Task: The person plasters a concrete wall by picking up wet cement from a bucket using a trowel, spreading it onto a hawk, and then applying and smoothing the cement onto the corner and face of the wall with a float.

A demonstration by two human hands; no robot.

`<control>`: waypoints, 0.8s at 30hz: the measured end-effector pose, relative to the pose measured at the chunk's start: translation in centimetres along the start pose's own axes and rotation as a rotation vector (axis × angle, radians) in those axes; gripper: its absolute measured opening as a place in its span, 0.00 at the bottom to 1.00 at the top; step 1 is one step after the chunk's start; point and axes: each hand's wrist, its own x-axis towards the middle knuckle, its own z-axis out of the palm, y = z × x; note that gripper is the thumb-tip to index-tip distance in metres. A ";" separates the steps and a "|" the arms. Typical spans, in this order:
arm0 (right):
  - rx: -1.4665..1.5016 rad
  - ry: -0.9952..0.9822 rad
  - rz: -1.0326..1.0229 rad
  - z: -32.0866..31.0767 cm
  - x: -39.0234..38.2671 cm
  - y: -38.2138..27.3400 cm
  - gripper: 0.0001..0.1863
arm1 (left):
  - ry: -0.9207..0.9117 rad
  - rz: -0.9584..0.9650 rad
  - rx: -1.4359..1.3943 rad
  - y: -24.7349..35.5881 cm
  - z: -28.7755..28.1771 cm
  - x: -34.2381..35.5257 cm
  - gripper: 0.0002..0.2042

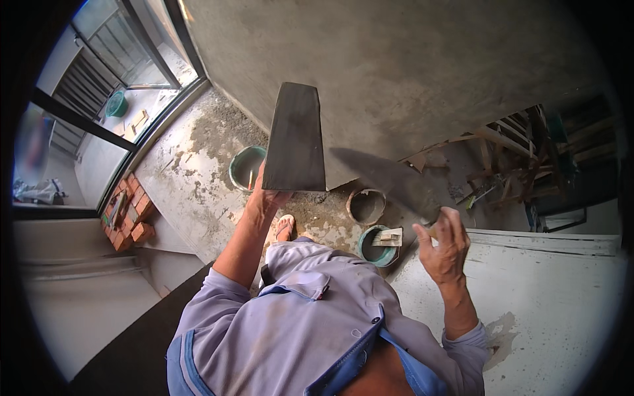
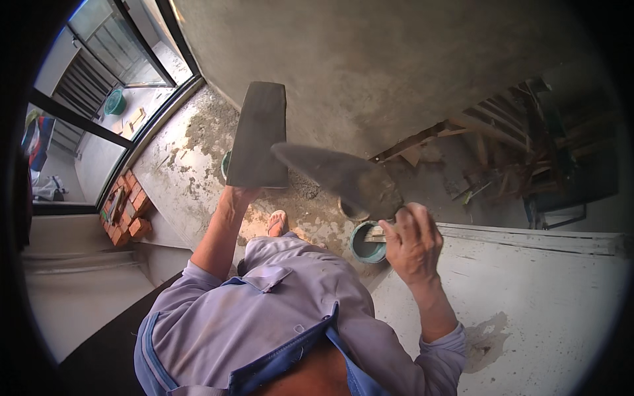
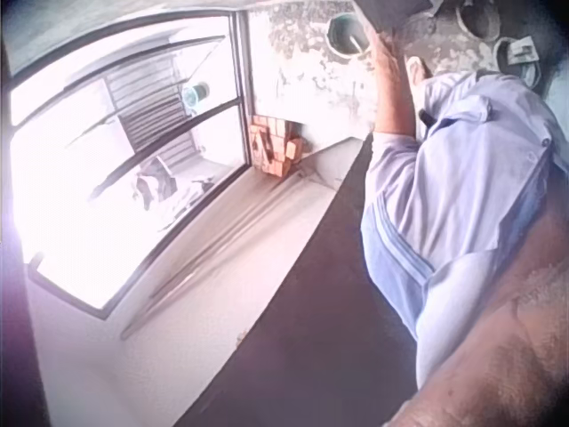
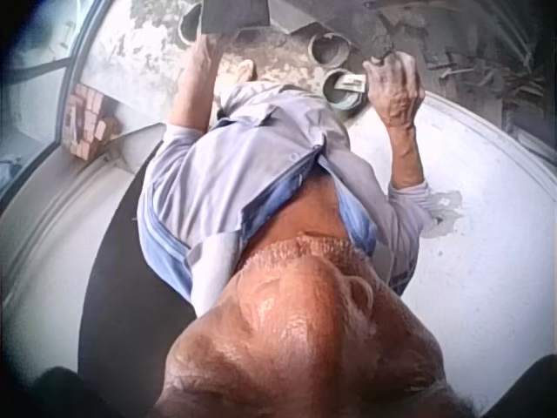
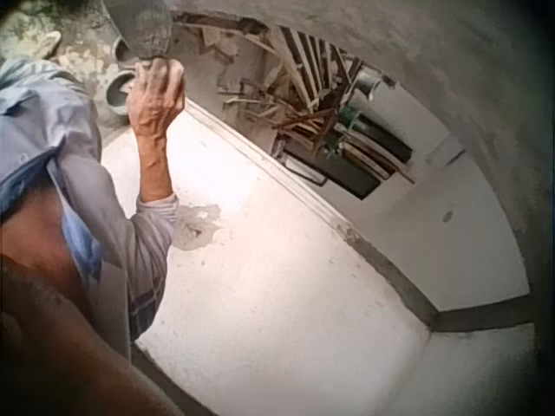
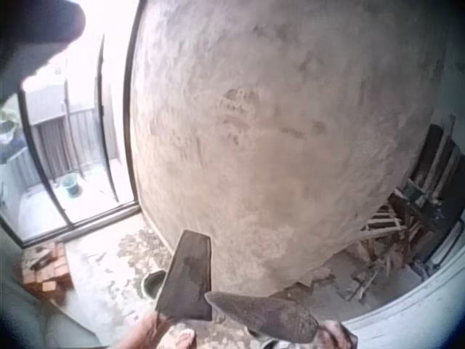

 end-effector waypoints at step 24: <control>-0.199 0.288 -0.011 2.7 0.2 2.2 0.23 | -0.042 -0.069 0.473 -1.0 -6.7 -2.7 0.20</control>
